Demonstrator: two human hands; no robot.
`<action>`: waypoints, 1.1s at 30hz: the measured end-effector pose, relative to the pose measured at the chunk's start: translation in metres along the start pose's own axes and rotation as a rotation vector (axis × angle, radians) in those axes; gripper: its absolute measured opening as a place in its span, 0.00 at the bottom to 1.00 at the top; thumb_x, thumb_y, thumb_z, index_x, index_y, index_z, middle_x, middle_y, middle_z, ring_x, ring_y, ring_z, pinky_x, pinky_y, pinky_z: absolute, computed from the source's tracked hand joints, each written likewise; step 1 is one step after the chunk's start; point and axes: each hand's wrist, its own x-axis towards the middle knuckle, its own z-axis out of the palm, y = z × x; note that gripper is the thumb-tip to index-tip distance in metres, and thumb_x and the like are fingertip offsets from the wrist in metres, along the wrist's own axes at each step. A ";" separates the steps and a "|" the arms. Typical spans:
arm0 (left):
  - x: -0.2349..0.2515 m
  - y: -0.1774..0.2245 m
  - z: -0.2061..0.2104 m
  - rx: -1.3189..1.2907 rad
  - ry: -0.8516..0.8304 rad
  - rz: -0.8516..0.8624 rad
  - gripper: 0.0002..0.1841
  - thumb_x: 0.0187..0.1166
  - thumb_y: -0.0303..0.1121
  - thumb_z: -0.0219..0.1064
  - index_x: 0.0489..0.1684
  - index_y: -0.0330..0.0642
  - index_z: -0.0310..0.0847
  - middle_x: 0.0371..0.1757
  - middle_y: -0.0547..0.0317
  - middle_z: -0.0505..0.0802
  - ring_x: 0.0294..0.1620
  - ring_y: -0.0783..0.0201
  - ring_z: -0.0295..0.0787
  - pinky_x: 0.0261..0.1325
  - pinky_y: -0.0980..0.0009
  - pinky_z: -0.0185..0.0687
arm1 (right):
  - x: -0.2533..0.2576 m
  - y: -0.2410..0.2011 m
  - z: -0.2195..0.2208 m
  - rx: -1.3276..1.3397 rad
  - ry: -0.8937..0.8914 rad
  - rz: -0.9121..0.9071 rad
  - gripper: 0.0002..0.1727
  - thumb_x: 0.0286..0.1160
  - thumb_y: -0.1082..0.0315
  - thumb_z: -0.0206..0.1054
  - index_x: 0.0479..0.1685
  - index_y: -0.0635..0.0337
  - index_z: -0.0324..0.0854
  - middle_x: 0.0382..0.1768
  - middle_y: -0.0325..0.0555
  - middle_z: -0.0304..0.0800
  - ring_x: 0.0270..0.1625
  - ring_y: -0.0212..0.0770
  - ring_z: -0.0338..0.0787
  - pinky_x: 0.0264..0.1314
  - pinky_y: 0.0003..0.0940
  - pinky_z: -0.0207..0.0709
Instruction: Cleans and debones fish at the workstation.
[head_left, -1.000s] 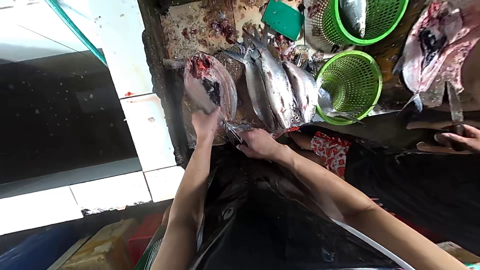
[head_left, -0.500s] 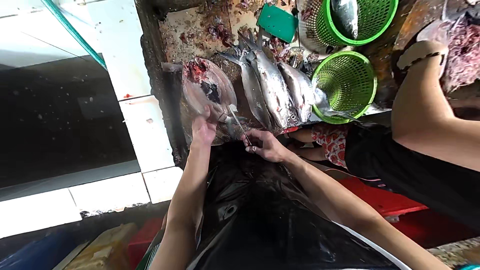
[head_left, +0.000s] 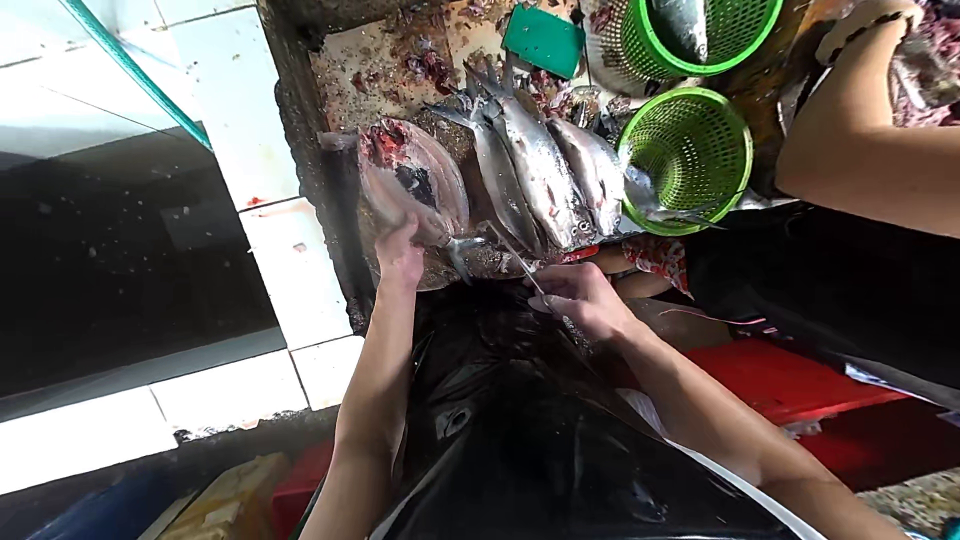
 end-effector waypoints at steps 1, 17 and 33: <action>0.001 -0.002 -0.001 -0.045 -0.050 -0.013 0.16 0.85 0.32 0.66 0.65 0.37 0.76 0.56 0.50 0.91 0.55 0.58 0.90 0.59 0.57 0.87 | 0.006 -0.007 0.006 0.186 -0.046 -0.048 0.17 0.71 0.59 0.69 0.53 0.59 0.91 0.32 0.42 0.95 0.28 0.36 0.90 0.33 0.37 0.87; 0.010 -0.011 -0.008 -0.239 -0.087 -0.076 0.16 0.84 0.29 0.65 0.68 0.39 0.74 0.60 0.49 0.89 0.59 0.56 0.89 0.63 0.55 0.86 | 0.078 -0.009 0.051 0.659 -0.255 0.053 0.23 0.86 0.57 0.50 0.48 0.63 0.89 0.27 0.39 0.86 0.23 0.30 0.80 0.28 0.27 0.77; 0.006 -0.004 -0.001 -0.222 -0.028 -0.097 0.12 0.86 0.32 0.63 0.63 0.42 0.75 0.54 0.53 0.89 0.54 0.58 0.88 0.59 0.57 0.86 | 0.120 -0.015 0.073 0.758 -0.277 0.111 0.26 0.89 0.49 0.48 0.51 0.58 0.87 0.30 0.36 0.86 0.26 0.29 0.80 0.32 0.26 0.78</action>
